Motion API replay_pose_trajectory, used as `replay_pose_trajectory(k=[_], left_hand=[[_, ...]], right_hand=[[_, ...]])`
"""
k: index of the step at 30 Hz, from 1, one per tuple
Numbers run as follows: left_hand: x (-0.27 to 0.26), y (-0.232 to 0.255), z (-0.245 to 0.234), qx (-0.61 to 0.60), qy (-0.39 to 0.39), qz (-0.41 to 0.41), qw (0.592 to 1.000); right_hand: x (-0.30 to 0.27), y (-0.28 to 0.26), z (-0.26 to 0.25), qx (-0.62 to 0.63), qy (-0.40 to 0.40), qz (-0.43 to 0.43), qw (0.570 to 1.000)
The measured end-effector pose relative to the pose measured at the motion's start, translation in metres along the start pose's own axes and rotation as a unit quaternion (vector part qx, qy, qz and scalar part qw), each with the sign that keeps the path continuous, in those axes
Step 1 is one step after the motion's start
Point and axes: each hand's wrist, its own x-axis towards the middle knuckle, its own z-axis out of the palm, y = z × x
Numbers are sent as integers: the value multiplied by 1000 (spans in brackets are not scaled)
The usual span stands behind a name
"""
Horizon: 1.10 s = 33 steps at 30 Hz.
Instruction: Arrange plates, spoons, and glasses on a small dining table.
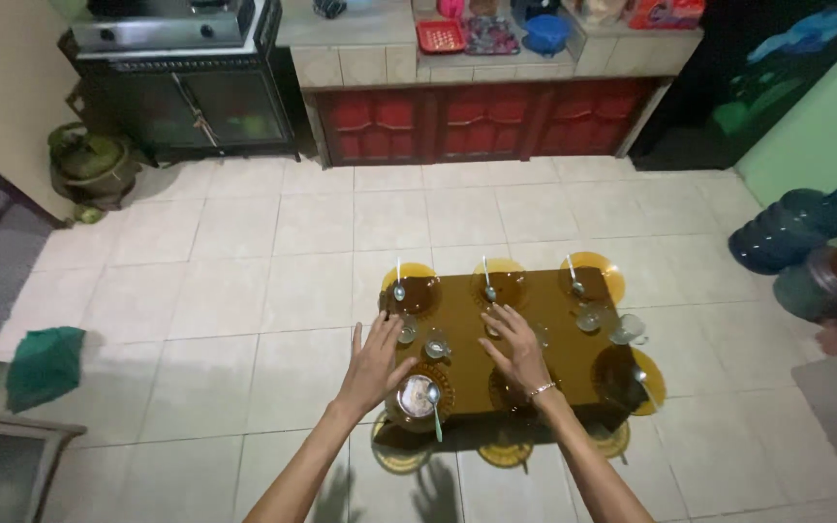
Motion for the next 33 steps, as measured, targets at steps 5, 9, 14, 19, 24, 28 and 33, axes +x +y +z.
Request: replay_pose_trajectory(k=[5, 9, 14, 19, 24, 28, 33], left_hand=[[-31, 45, -92, -29, -25, 6, 999], [-64, 60, -126, -28, 9, 35, 999], [-71, 69, -151, -70, 13, 46, 996], [-66, 74, -141, -103, 21, 76, 992], [-56, 99, -125, -124, 54, 120, 983], [-51, 129, -90, -113, 64, 134, 982], [-41, 201, -61, -91, 59, 114, 987]], right_hand=[[-10, -74, -87, 5, 2, 67, 998], [-42, -113, -116, 5, 18, 112, 994], [-65, -126, -139, -7, 71, 137, 988], [-86, -135, -160, 1, 103, 165, 981], [-102, -123, -181, 4, 120, 163, 979], [-123, -109, -207, 5, 109, 158, 981], [-150, -71, -258, 18, 84, 137, 987]])
